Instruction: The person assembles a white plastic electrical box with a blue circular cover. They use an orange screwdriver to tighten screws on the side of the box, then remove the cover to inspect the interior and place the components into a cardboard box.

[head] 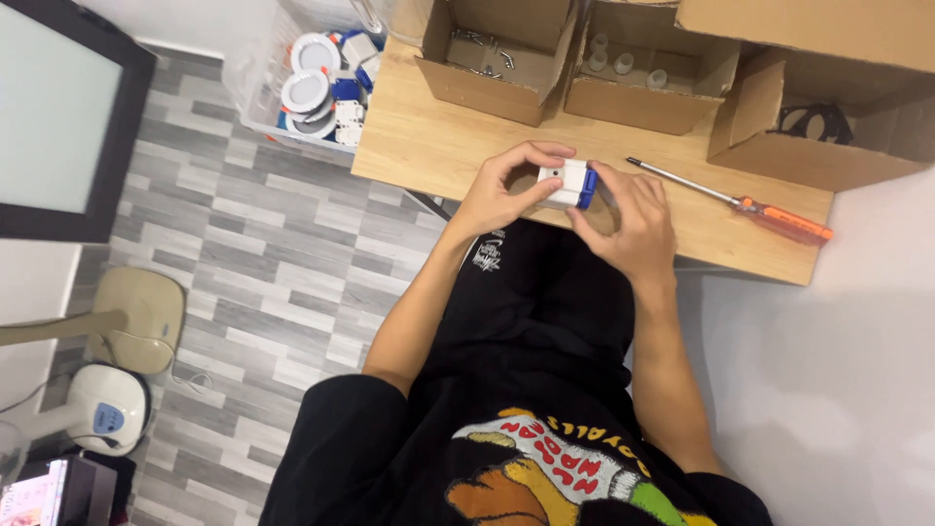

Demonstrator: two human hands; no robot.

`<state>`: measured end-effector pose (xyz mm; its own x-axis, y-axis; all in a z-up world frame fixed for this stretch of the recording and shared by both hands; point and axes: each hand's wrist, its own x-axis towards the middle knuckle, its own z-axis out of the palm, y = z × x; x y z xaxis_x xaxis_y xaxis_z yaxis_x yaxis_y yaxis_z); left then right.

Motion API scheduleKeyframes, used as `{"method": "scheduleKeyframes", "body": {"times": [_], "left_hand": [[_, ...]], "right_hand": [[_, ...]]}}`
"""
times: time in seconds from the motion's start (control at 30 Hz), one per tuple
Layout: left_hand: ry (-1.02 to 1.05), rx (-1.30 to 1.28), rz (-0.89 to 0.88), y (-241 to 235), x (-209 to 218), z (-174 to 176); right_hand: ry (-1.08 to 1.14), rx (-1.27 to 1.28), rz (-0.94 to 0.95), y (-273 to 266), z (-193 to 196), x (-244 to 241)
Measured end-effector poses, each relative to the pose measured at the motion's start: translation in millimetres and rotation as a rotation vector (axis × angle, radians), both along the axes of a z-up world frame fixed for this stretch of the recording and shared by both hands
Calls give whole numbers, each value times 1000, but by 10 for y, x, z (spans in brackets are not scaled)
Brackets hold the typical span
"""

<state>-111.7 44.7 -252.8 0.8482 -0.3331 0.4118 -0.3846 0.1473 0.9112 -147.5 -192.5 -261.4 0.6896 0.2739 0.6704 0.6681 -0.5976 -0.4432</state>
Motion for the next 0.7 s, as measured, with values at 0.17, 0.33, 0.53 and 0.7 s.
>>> {"method": "scheduleKeyframes", "body": {"times": [0.17, 0.33, 0.53, 0.7], "left_hand": [[27, -53, 55, -38, -3, 30], [15, 9, 15, 75, 3, 119], [-18, 51, -117, 188, 110, 167], [-37, 6, -55, 176, 192, 170]], "right_hand": [[-6, -17, -15, 71, 109, 28], [-43, -39, -52, 103, 53, 21], [17, -85, -134, 179, 24, 28], [-31, -59, -126, 249, 82, 95]]}}
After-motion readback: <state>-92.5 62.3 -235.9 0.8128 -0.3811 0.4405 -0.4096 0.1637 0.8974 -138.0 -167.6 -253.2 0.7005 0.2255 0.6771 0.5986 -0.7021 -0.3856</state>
